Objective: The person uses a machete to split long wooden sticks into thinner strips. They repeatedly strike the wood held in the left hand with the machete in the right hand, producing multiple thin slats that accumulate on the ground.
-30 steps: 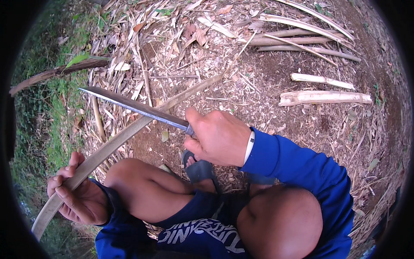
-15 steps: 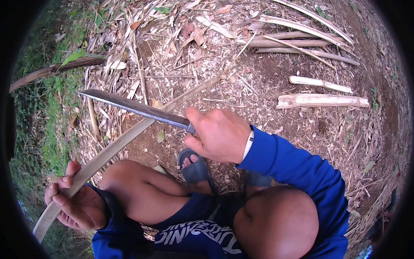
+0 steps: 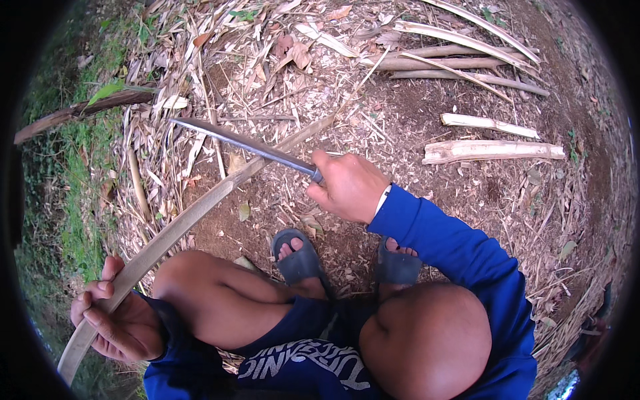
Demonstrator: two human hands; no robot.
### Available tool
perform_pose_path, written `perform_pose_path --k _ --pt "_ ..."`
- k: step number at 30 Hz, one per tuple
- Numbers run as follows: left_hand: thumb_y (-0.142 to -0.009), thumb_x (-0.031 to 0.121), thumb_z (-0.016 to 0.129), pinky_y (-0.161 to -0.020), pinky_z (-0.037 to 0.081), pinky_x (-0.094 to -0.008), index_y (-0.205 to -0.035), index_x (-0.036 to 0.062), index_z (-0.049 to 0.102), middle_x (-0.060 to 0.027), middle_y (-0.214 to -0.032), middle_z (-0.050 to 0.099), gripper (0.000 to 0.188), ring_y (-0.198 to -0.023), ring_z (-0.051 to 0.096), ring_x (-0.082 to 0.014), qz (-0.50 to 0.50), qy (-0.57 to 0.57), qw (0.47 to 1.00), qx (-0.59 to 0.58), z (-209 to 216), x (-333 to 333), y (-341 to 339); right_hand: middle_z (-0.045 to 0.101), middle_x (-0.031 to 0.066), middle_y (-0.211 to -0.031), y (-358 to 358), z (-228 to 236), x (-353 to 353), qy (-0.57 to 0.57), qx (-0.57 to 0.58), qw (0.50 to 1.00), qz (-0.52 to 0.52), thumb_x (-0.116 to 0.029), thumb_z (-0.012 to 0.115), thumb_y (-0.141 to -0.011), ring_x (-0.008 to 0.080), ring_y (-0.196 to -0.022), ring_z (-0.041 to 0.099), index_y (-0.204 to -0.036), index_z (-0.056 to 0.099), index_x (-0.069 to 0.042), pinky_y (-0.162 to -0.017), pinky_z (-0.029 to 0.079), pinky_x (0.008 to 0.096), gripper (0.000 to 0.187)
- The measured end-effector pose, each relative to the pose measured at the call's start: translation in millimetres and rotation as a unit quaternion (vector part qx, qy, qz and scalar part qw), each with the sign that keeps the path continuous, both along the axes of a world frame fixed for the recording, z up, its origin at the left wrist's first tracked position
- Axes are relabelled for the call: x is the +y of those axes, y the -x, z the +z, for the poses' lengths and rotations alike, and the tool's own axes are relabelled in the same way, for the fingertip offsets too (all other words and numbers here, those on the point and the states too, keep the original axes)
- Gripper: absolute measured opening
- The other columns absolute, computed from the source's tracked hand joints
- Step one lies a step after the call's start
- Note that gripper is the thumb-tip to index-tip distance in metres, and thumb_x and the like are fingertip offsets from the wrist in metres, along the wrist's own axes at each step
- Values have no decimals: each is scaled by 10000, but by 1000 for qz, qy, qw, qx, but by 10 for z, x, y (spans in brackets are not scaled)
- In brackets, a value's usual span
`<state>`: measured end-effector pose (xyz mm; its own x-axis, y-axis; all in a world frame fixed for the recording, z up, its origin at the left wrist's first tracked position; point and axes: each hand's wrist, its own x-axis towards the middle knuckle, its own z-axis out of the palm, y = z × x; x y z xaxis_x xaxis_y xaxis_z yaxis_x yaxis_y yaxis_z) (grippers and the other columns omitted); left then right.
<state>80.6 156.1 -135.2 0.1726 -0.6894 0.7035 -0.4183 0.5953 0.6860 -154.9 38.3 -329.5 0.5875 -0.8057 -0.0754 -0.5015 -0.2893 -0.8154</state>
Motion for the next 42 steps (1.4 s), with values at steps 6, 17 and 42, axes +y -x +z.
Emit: perform_pose_path --k 6,17,42 --pt "-1060 142 334 -1047 437 -570 -1253 -15 522 -185 -1037 637 311 -1118 626 -421 -38 -73 997 -12 95 217 -249 608 225 -613 -36 -20 -87 2 59 998 6 -192 637 -829 435 -628 647 -978 565 4 -617 529 506 256" --pt "-1057 137 337 -1055 442 -574 -1254 -35 519 -192 -1031 640 318 -1126 622 -428 -24 -75 997 -14 74 204 -343 632 259 -645 201 -568 -300 -44 128 991 -19 -230 607 -867 442 -651 666 -1007 568 39 -686 556 509 305" --pt "-1069 239 393 -1098 438 -534 -1333 -37 384 -275 -1215 608 383 -1202 580 -431 -7 -104 991 81 -23 -53 -500 663 274 -734 910 -1270 16 -111 152 976 -106 -235 618 -884 445 -730 681 -953 597 62 -740 546 514 306"
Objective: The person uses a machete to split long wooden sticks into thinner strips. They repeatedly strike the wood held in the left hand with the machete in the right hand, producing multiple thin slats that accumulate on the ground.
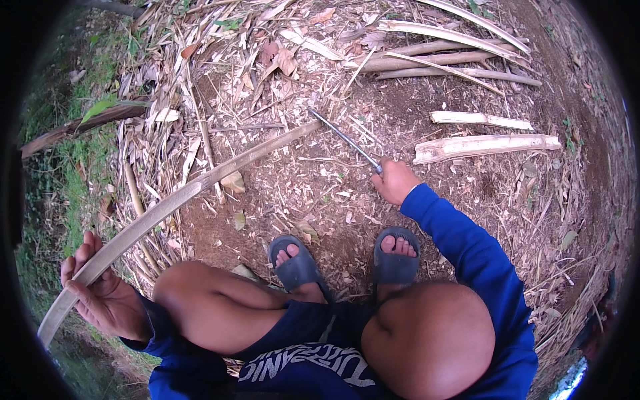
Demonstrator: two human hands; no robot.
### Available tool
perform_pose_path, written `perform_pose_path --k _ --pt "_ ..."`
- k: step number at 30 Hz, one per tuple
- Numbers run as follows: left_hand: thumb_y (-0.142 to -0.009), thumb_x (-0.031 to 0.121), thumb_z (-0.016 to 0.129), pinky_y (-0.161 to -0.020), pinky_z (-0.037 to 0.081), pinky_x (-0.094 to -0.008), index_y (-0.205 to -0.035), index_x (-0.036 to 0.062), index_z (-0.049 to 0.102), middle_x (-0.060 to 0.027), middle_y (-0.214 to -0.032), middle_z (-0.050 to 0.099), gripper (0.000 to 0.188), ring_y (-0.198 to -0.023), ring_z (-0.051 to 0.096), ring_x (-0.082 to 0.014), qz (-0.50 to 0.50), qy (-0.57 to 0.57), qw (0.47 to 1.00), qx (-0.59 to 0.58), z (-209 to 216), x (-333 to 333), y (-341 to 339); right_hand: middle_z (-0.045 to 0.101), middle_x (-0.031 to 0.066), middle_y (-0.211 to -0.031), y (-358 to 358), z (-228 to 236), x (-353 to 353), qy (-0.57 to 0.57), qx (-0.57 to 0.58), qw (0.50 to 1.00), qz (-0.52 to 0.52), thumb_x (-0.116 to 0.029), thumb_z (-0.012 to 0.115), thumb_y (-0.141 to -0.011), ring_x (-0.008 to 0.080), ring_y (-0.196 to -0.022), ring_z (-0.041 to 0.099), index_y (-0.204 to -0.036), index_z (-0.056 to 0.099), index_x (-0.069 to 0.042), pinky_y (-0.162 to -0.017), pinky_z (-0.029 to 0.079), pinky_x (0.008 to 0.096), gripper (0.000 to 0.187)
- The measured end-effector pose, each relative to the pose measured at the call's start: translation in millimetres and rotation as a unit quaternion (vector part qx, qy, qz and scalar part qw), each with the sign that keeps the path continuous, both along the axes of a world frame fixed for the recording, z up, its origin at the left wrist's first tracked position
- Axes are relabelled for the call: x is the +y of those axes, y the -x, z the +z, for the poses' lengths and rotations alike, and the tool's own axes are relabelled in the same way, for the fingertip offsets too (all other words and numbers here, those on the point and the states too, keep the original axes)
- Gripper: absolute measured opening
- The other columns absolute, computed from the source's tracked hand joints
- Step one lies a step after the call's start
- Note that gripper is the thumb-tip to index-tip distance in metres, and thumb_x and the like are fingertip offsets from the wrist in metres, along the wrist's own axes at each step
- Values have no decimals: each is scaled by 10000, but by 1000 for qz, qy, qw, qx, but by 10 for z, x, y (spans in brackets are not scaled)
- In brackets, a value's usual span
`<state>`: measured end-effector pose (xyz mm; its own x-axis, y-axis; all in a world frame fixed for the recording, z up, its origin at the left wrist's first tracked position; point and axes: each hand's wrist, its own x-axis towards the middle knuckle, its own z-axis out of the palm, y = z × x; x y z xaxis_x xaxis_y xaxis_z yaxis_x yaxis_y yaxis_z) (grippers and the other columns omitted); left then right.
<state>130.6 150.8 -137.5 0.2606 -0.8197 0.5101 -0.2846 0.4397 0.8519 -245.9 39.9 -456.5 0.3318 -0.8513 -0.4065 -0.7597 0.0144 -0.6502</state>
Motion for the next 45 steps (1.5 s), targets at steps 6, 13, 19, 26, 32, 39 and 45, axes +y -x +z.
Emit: perform_pose_path --k 6,13,19,26,32,39,45 --pt "-1073 260 392 -1071 464 -433 -1372 -44 369 -311 -1335 526 427 -1232 569 -351 -24 -169 983 63 -47 -442 -40 594 141 -568 -154 30 -36 -160 -78 979 -100 -301 622 -912 254 -463 615 -808 591 37 -452 486 417 356" --pt "-957 190 666 -909 581 -364 -1216 26 523 -155 -1126 672 338 -1068 673 -252 -69 -312 939 128 -482 -1169 -608 627 169 -609 -148 -800 50 -47 -99 991 -80 -263 638 -855 277 -516 639 -748 612 48 -539 502 441 330" --pt "-915 18 674 -932 558 -312 -1207 -14 557 -140 -1148 685 316 -1050 667 -172 -33 -221 963 150 -1636 -1441 -291 640 173 -623 -88 -674 94 -79 -73 990 -91 -275 614 -848 304 -562 667 -753 623 44 -582 518 445 333" --pt "-1046 115 462 -853 583 -348 -1216 5 468 -189 -1047 688 202 -943 695 -226 22 -120 982 144 -1707 -1523 -229 630 151 -584 -185 -483 117 -58 -72 992 -88 -254 603 -865 267 -509 656 -696 603 18 -527 523 417 320" --pt "-1072 280 429 -630 558 -284 -1229 40 487 -39 -786 589 292 -718 671 -164 -6 -56 993 102 -788 -1581 -586 585 95 -529 -170 -403 124 -122 -145 973 -132 -271 609 -901 209 -440 612 -696 589 11 -456 492 380 349" --pt "-1056 263 478 -407 365 -203 -1307 55 502 -18 -692 543 327 -456 461 -73 -58 -192 975 100 -604 -1228 -241 568 157 -648 -407 987 129 308 -202 929 -37 -249 619 -955 361 -586 604 -977 604 -6 -545 451 433 245" --pt "-1036 193 512 -418 380 -211 -1270 15 531 -69 -761 627 294 -471 500 -74 -120 -265 952 100 -828 -1021 272 624 136 -774 -696 1761 -115 430 -199 880 27 -321 711 -887 315 -600 633 -1034 602 -15 -533 487 398 356"
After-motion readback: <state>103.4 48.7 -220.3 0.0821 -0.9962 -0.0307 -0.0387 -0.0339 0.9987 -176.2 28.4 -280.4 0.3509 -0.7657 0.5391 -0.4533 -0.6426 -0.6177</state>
